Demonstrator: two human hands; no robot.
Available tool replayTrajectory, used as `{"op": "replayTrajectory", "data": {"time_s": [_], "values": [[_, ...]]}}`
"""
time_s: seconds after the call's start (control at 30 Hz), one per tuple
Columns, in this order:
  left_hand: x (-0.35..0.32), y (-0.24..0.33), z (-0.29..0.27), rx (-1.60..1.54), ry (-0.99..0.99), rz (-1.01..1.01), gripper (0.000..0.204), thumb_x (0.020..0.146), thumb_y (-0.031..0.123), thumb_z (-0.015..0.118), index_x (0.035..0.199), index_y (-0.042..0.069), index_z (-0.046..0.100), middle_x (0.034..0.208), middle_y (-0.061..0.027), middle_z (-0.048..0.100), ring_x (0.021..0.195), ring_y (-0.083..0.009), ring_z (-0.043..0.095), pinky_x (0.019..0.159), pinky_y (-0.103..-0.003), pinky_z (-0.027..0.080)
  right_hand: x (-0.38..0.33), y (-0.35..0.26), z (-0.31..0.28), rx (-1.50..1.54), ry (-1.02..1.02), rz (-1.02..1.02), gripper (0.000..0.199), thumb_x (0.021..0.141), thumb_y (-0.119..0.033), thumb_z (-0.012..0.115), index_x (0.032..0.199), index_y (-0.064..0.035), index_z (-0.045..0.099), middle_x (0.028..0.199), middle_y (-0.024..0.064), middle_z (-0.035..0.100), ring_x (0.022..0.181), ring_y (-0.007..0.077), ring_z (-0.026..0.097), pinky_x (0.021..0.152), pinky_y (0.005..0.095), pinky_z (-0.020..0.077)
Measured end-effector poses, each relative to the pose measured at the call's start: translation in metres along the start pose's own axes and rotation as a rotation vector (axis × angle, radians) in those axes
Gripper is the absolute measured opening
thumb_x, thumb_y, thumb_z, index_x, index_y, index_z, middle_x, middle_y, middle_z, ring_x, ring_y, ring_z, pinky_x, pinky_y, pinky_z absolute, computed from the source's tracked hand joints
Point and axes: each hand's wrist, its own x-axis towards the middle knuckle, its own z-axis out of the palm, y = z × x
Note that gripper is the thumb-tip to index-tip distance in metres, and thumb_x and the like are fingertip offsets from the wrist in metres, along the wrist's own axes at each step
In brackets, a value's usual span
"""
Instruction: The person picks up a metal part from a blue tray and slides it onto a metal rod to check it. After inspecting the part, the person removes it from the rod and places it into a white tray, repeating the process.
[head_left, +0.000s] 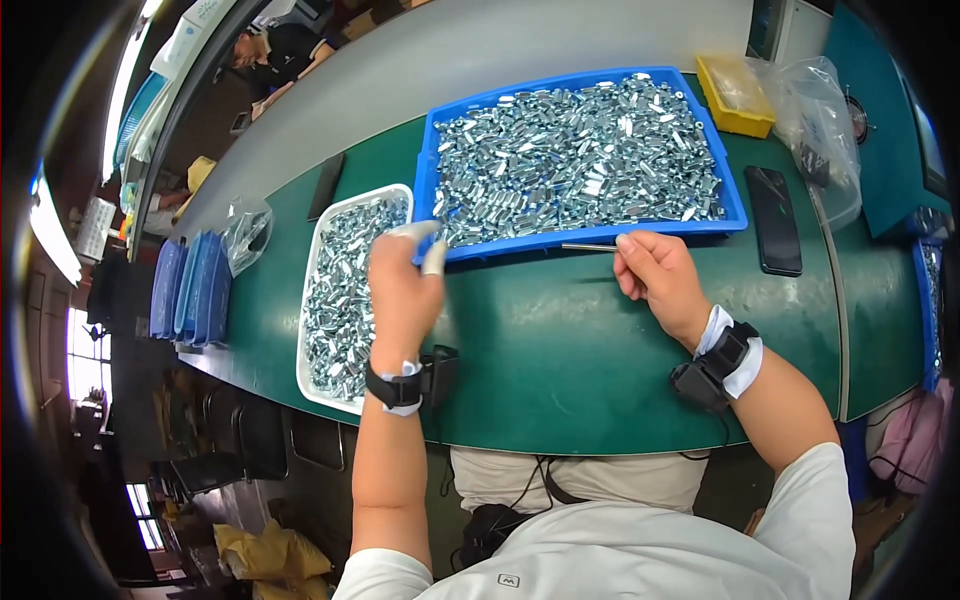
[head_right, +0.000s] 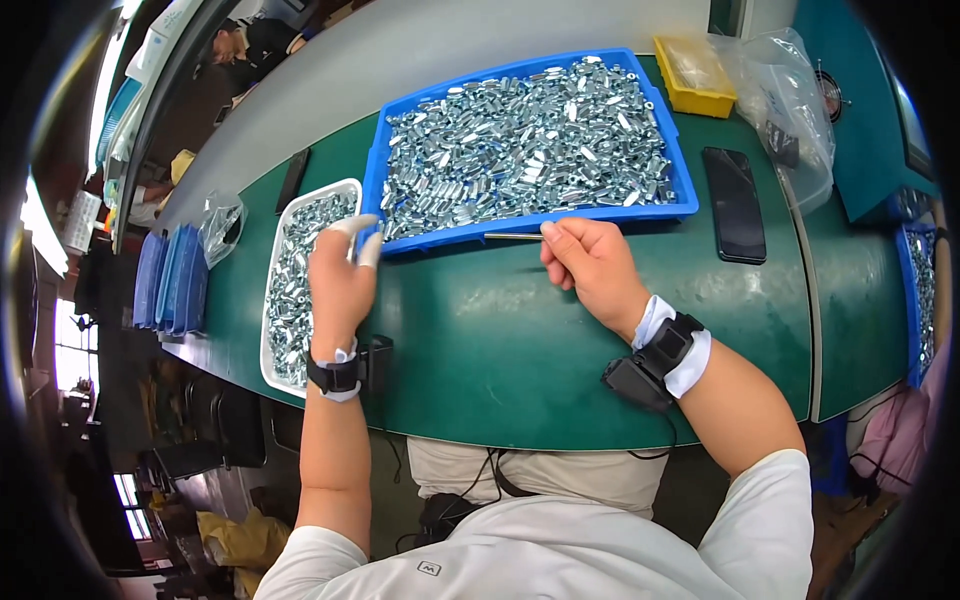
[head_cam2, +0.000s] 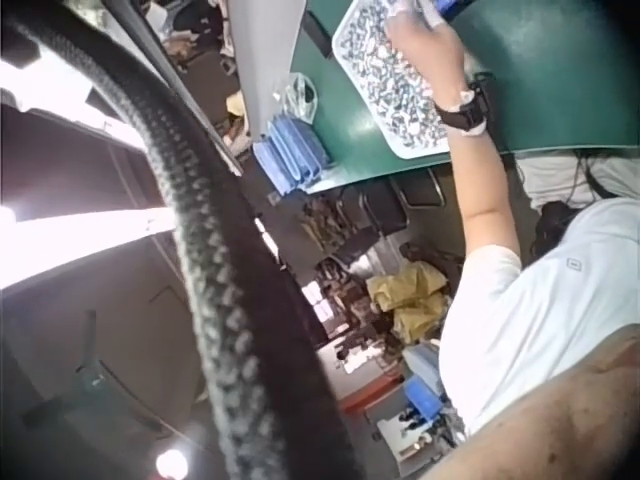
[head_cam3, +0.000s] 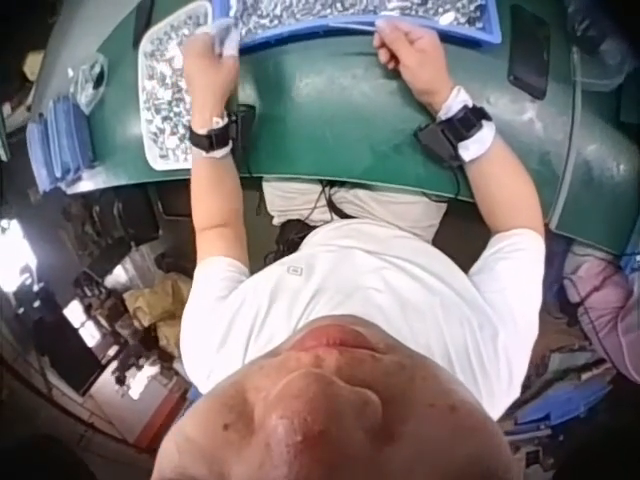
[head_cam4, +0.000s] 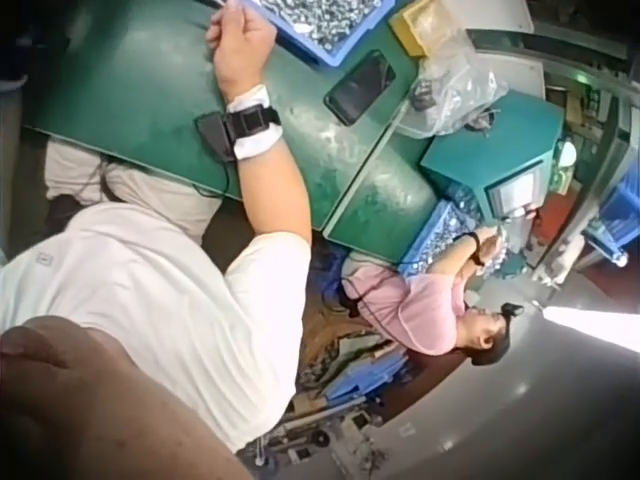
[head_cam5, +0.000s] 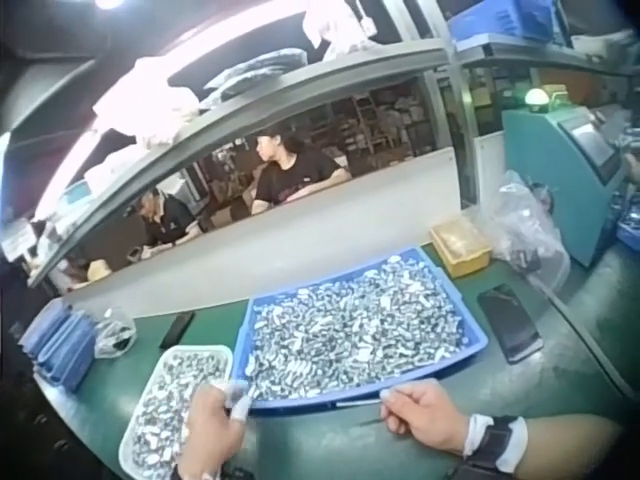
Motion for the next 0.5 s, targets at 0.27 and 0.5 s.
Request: {"op": "replayTrajectory", "data": {"time_s": [0.27, 0.5], "values": [[0.058, 0.03, 0.057, -0.065, -0.511, 0.274, 0.02, 0.076, 0.003, 0.07, 0.097, 0.005, 0.07, 0.094, -0.0162, 0.066, 0.095, -0.0351, 0.058, 0.084, -0.042, 0.046, 0.001, 0.0, 0.001, 0.035, -0.014, -0.015, 0.033, 0.099, -0.03, 0.051, 0.076, -0.0076, 0.059, 0.06, -0.0022, 0.054, 0.053, 0.0041, 0.047, 0.05, 0.0187, 0.0353], [0.059, 0.04, 0.055, -0.155, -0.445, 0.117, 0.018, 0.079, 0.001, 0.069, 0.096, 0.004, 0.068, 0.096, -0.0139, 0.068, 0.087, -0.0303, 0.064, 0.078, -0.038, 0.05, 0.0, 0.002, -0.002, 0.06, -0.025, 0.004, 0.032, 0.099, -0.029, 0.051, 0.078, -0.0067, 0.06, 0.062, -0.0016, 0.055, 0.055, 0.0043, 0.049, 0.051, 0.0189, 0.0373]]}}
